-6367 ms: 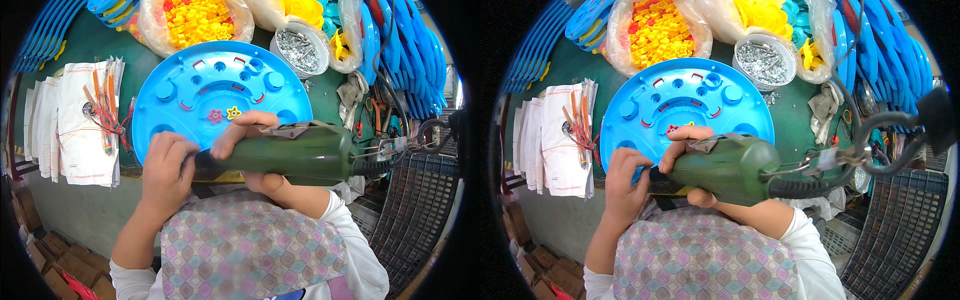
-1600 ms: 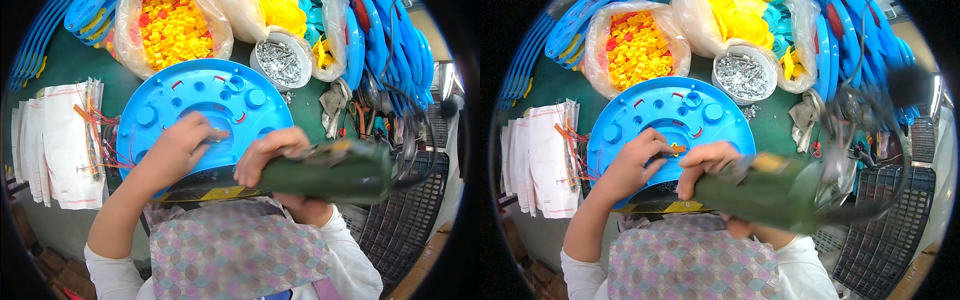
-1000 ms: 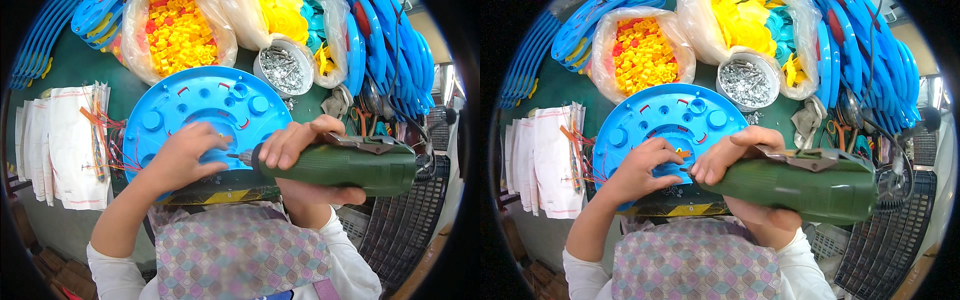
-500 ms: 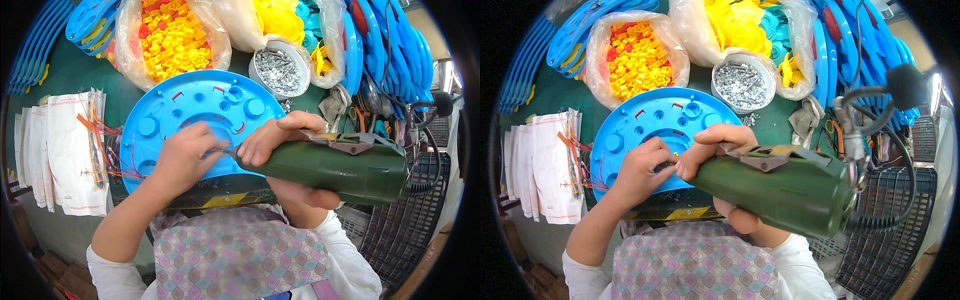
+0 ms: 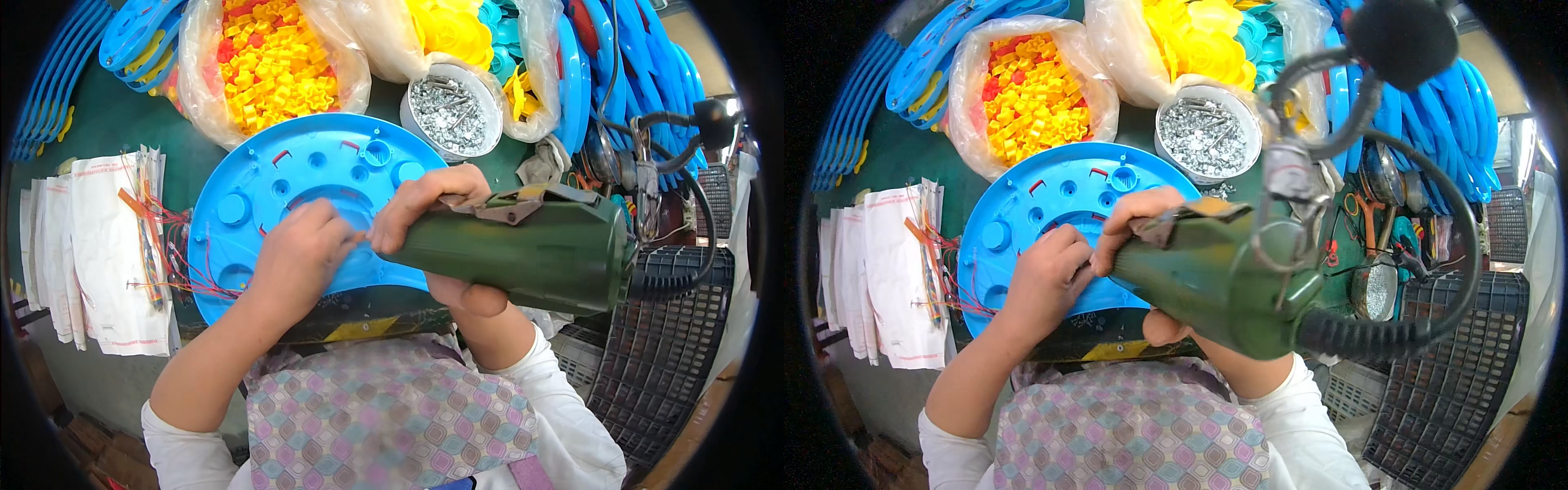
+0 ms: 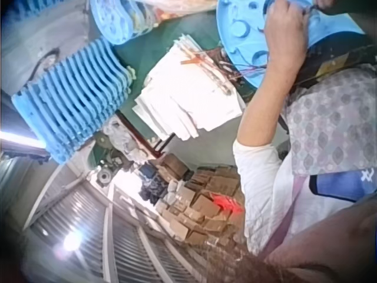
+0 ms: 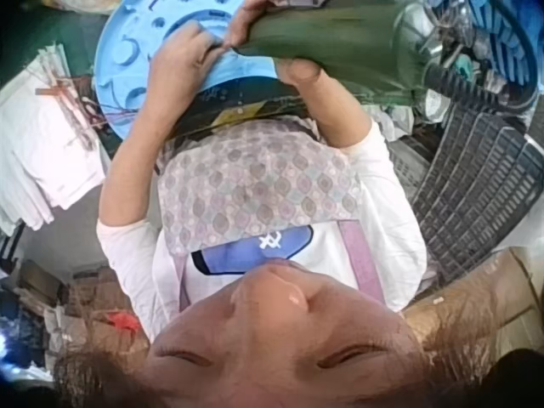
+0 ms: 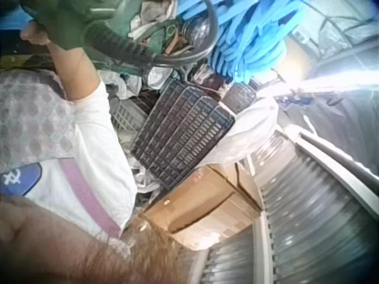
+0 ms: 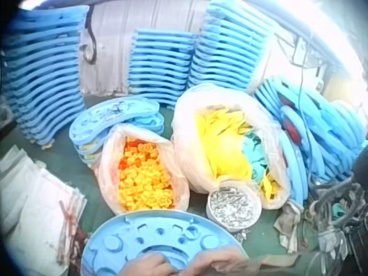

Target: The person assembles blue plastic trays by attaching small colorful plastic pieces and wires using a green power drill. They repeatedly pick up trays, position components, and drill them into place, then stack the finished trays.

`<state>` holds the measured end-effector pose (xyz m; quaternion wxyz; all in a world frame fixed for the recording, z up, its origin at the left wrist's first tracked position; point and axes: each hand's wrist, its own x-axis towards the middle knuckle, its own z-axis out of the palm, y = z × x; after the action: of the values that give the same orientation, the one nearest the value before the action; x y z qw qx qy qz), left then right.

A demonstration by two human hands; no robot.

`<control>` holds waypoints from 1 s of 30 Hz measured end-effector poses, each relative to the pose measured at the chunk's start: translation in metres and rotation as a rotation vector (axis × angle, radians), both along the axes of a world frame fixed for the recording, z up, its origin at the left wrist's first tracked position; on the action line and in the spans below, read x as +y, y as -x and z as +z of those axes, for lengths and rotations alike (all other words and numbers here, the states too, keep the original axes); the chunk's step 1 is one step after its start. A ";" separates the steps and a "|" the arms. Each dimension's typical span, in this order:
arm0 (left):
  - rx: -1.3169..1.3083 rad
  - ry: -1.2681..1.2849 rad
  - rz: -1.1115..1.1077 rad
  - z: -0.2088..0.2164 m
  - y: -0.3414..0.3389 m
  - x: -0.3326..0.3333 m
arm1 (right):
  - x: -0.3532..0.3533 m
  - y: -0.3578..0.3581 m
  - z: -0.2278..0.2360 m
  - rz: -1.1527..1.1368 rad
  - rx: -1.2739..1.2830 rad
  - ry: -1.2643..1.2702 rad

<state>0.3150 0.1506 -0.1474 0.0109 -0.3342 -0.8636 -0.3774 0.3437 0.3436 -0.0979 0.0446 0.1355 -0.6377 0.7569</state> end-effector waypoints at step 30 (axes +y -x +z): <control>0.227 -0.032 0.024 0.012 0.000 -0.054 | -0.042 0.018 0.010 0.184 0.244 0.302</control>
<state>0.3154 0.0967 -0.1352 0.1184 -0.3640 -0.8547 -0.3507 0.3252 0.3014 -0.0878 0.0723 0.2755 -0.4917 0.8229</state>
